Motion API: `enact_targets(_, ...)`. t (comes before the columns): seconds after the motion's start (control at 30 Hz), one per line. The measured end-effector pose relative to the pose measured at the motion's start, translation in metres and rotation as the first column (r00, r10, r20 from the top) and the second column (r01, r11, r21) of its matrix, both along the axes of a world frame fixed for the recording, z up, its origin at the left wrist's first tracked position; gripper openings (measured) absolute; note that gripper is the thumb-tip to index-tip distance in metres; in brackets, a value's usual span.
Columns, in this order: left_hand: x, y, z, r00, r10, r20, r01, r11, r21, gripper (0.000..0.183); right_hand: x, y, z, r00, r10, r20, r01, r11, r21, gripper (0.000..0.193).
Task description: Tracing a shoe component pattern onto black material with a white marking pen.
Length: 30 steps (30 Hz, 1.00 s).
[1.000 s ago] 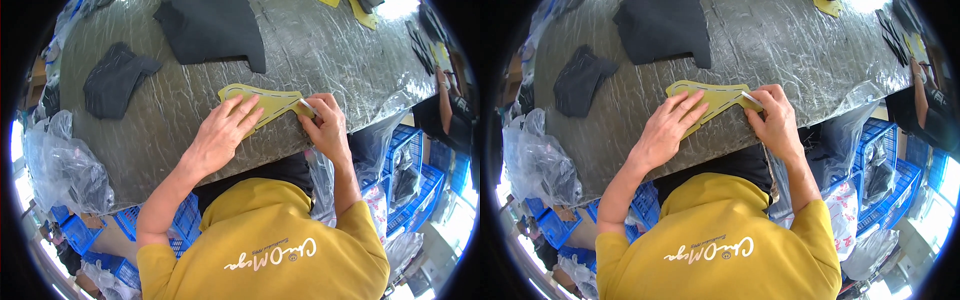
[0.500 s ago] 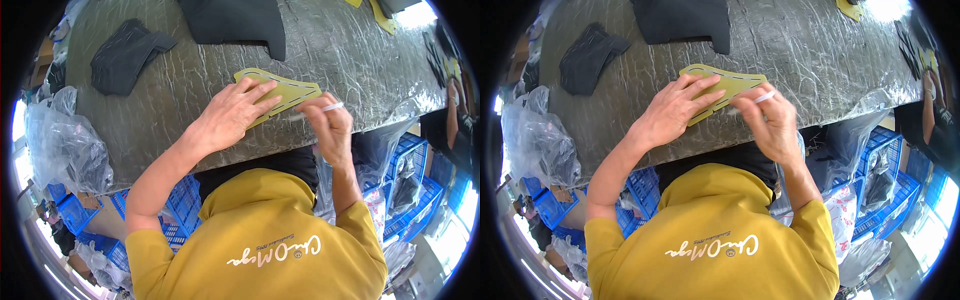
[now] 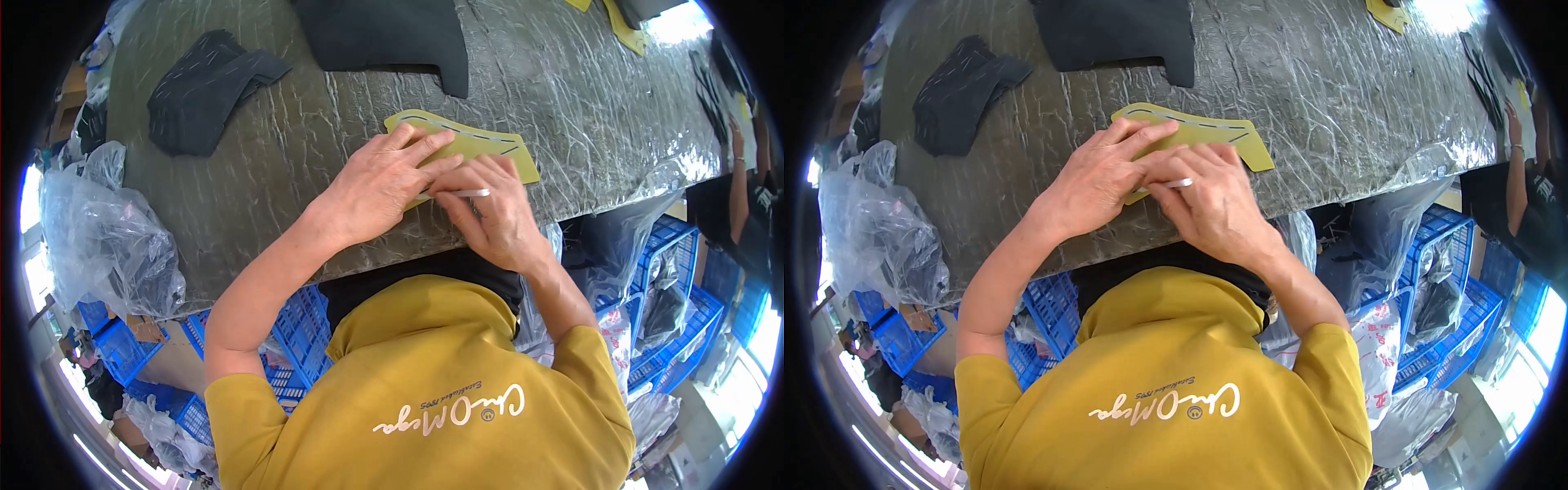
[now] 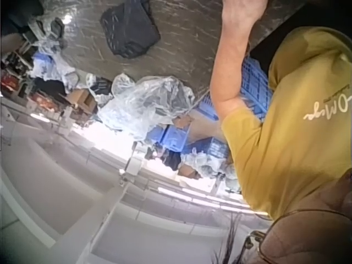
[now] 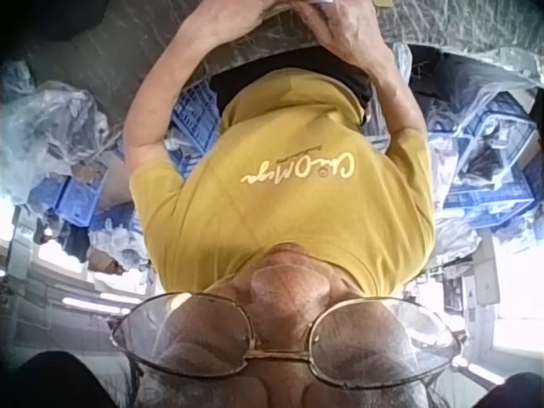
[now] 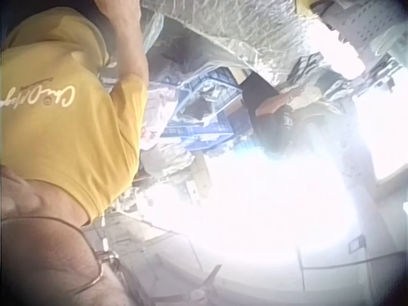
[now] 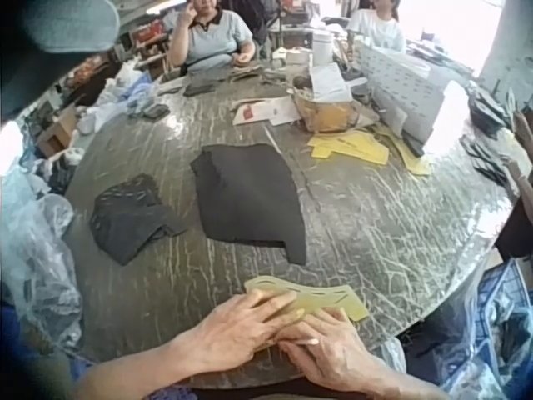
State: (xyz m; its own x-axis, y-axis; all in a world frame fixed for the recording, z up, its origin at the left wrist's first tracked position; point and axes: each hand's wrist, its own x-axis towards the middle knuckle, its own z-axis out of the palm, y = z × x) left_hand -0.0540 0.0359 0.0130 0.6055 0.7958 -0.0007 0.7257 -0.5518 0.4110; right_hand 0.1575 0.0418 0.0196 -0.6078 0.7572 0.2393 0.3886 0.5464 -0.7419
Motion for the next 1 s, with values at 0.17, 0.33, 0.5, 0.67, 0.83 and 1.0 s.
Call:
enact_targets(0.17, 0.002, 0.001, 0.002, 1.0, 0.002, -0.001, -0.002, 1.0, 0.017, 0.067, 0.018, 0.011, -0.002, 0.994, -0.077, 0.081, 0.07, 0.994, 0.086, 0.008)
enact_targets(0.33, 0.003, 0.003, 0.006, 1.0, 0.001, -0.011, -0.001, 1.0, -0.013, 0.062, 0.03, 0.018, 0.0, 0.983, -0.155, 0.093, 0.148, 0.986, 0.075, 0.004)
enact_targets(0.5, 0.004, 0.002, 0.007, 1.0, -0.001, -0.017, 0.001, 1.0, -0.008, 0.061, 0.034, 0.02, 0.002, 0.975, -0.191, 0.111, 0.185, 0.981, 0.06, 0.004)
enact_targets(0.67, 0.004, 0.001, 0.006, 1.0, -0.005, 0.001, 0.005, 1.0, 0.015, 0.06, 0.027, 0.015, 0.002, 0.994, -0.087, 0.059, 0.079, 0.988, 0.135, 0.003)
enact_targets(0.83, 0.004, 0.001, 0.008, 0.999, -0.009, -0.049, 0.009, 1.0, 0.011, 0.062, 0.042, 0.021, 0.004, 0.968, -0.215, 0.133, 0.192, 0.968, 0.162, 0.002)
enact_targets(1.0, 0.005, 0.002, 0.009, 0.999, -0.01, -0.05, 0.011, 1.0, 0.012, 0.062, 0.046, 0.025, -0.002, 0.954, -0.282, 0.104, 0.254, 0.942, 0.221, 0.005)
